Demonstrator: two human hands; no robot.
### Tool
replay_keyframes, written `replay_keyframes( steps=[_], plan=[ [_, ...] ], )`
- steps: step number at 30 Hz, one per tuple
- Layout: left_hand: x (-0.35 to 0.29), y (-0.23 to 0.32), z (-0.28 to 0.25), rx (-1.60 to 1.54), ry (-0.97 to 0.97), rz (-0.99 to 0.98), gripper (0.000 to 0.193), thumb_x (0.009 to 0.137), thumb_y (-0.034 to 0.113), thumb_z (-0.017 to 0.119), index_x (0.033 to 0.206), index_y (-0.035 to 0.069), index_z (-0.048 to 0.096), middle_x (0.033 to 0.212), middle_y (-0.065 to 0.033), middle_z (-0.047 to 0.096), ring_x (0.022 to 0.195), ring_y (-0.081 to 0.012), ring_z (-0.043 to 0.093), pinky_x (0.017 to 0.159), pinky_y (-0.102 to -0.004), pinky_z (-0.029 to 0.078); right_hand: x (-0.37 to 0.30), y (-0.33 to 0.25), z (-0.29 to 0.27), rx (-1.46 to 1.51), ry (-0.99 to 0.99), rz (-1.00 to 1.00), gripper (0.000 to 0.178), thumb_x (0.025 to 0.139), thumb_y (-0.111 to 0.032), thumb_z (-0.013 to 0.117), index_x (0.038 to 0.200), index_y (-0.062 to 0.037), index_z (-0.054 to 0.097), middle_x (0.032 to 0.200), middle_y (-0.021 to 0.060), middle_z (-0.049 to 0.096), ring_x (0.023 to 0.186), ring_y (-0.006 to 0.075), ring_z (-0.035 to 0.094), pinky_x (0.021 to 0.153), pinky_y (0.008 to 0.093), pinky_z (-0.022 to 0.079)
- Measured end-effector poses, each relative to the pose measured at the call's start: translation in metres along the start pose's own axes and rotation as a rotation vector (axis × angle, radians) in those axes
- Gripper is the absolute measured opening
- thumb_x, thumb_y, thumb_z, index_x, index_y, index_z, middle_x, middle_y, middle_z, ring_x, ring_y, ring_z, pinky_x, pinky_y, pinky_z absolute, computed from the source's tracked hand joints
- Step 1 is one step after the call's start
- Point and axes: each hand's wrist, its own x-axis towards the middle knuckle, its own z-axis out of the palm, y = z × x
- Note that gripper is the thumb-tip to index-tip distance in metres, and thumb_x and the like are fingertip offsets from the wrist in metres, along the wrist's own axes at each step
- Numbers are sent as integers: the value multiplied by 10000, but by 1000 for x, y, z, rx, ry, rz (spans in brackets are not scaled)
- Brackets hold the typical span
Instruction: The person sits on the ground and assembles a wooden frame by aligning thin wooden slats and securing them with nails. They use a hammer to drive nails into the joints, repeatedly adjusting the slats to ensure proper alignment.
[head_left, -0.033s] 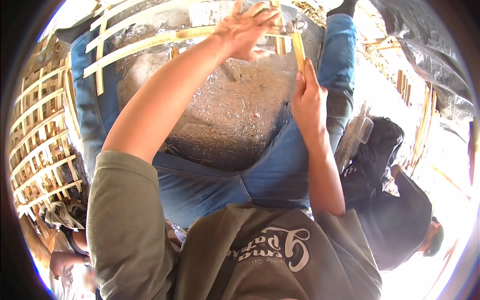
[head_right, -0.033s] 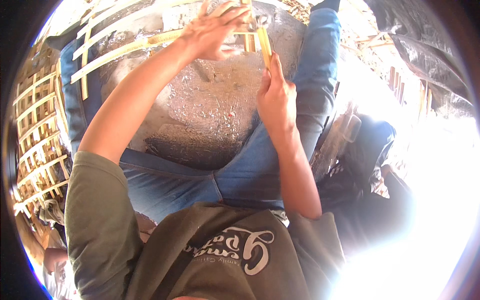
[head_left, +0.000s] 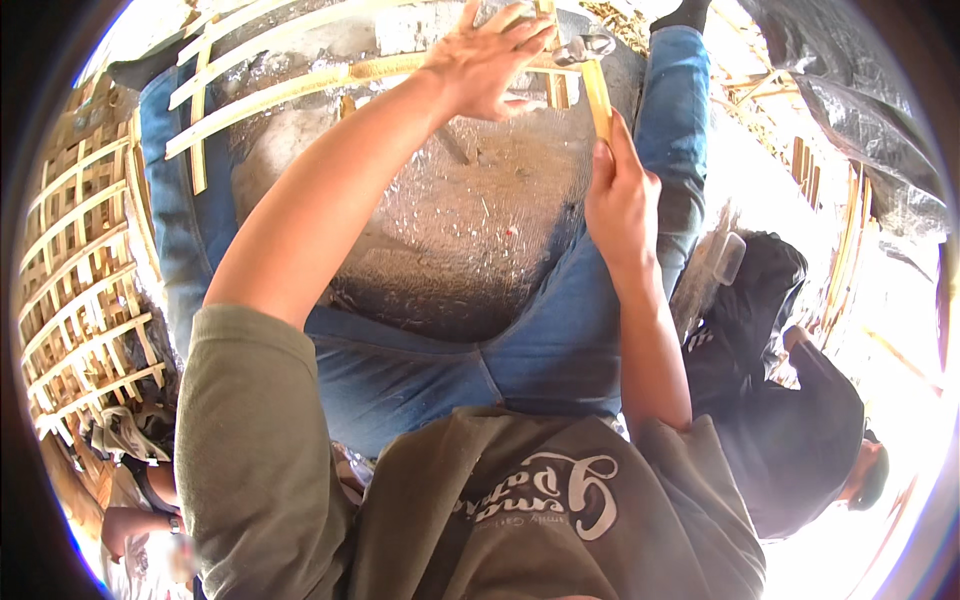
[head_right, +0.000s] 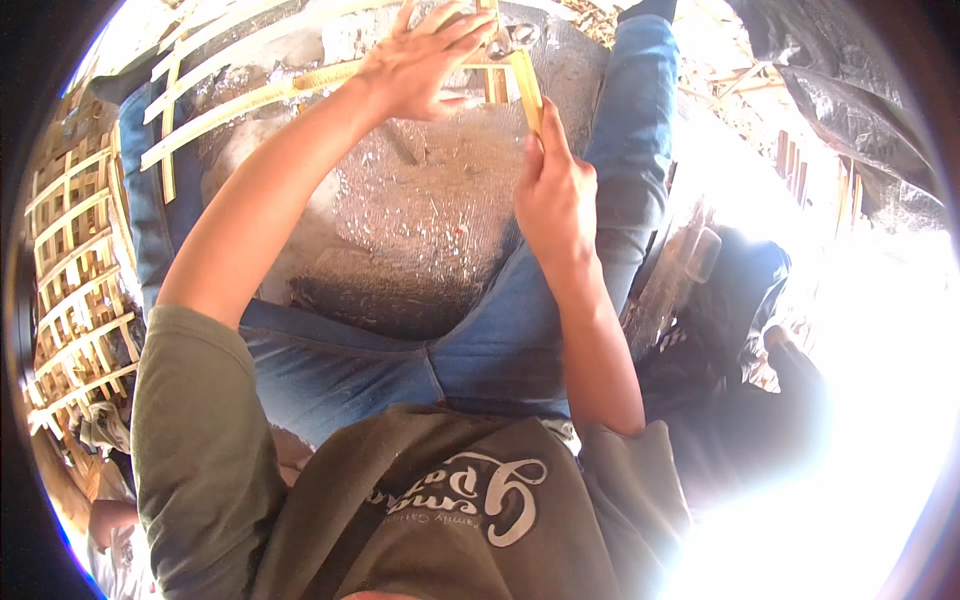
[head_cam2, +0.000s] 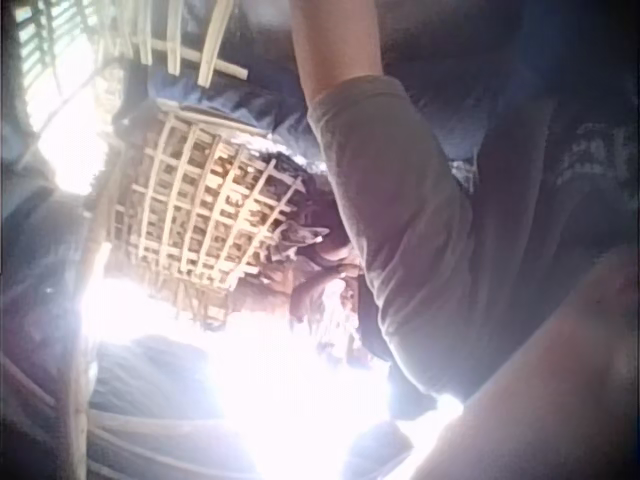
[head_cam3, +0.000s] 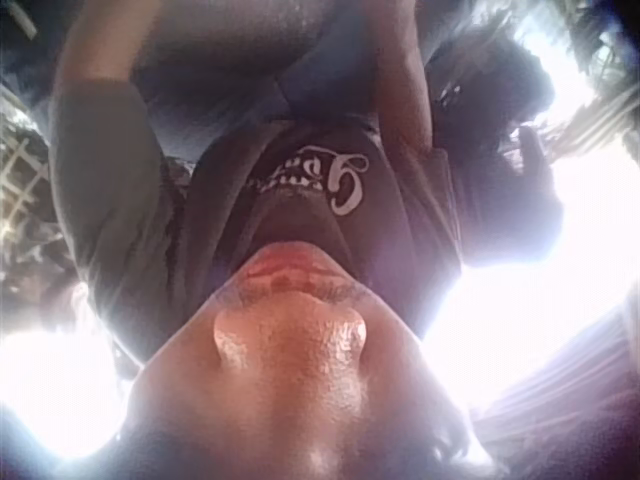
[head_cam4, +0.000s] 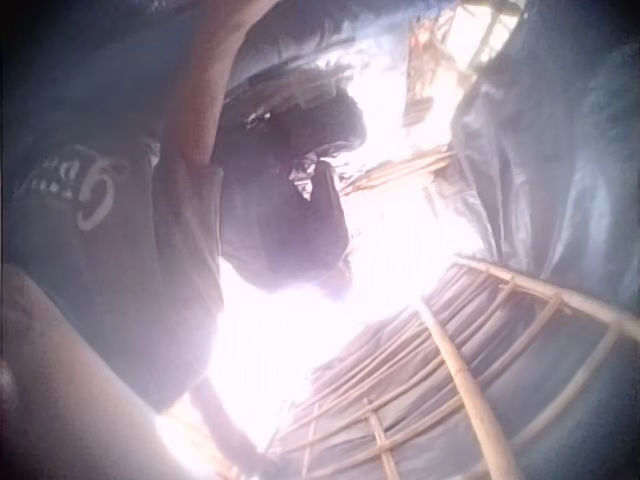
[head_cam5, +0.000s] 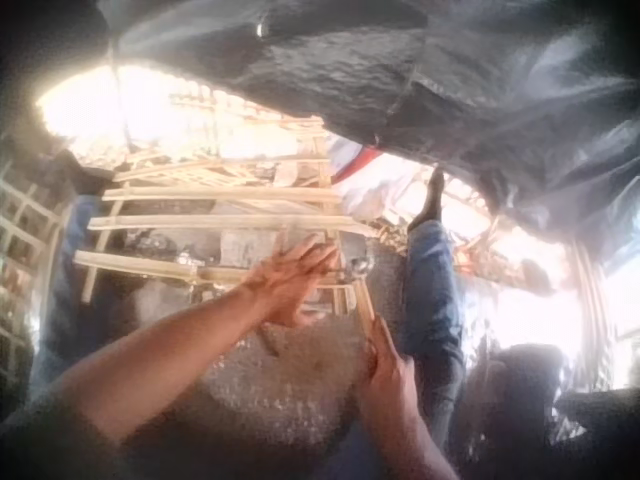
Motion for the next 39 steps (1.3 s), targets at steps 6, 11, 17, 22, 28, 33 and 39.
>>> replay_keyframes(
  steps=[6, 11, 17, 22, 28, 33, 39],
  plan=[
    [2, -2, 19, -125, 35, -2, 998, 902, 669, 518, 1590, 44, 153, 1673, -119, 123, 1529, -350, 122, 1231, -608, 79, 4, 9, 1, -76, -15, -73, 397, 1015, -110, 512, 1388, 19, 472, 775, 265, 674, 710, 392, 716, 560, 431, 562],
    [8, -2, 3, -19, -31, -17, 991, 909, 667, 507, 1593, 53, 139, 1673, -126, 117, 1530, -357, 124, 1236, -591, 41, -1, 4, -2, 42, 86, 88, 391, 1011, -128, 523, 1371, 19, 483, 727, 235, 673, 655, 405, 702, 516, 458, 557],
    [0, 1, 7, -72, 77, -21, 942, 914, 589, 552, 1582, 36, 184, 1664, -148, 142, 1531, -351, 130, 1245, -572, 58, -5, 3, -2, 103, 250, 22, 378, 1012, -113, 520, 1370, 3, 482, 790, 225, 690, 619, 323, 719, 513, 419, 561],
    [6, -5, -3, -62, -60, -31, 931, 909, 594, 556, 1576, 44, 212, 1656, -148, 169, 1520, -361, 160, 1236, -582, 129, 6, -12, -4, 56, 85, 31, 375, 987, -109, 537, 1348, -15, 495, 758, 271, 666, 673, 421, 690, 589, 483, 574],
    [6, -2, -8, 31, -42, -15, 933, 895, 622, 545, 1560, 28, 269, 1650, -152, 187, 1509, -352, 189, 1229, -589, 139, 7, -5, -6, -3, -12, 22, 342, 1002, -117, 524, 1319, 12, 516, 698, 245, 650, 635, 380, 704, 541, 456, 556],
    [8, -3, 23, 109, 146, -28, 806, 934, 588, 511, 1575, 147, 299, 1646, -138, 214, 1499, -366, 214, 1211, -634, 145, 7, 1, -7, -28, 35, -4, 336, 1005, -115, 524, 1318, 7, 515, 688, 224, 653, 626, 377, 703, 536, 436, 557],
    [11, -4, 37, 30, 213, -105, 959, 844, 502, 683, 1594, 147, 202, 1625, -47, 297, 1486, -273, 284, 1233, -588, 134, 9, 30, 5, 531, -25, 253, 392, 1073, -271, 500, 1414, -79, 481, 673, -44, 437, 456, 37, 370, 412, 203, 337]
  ],
)
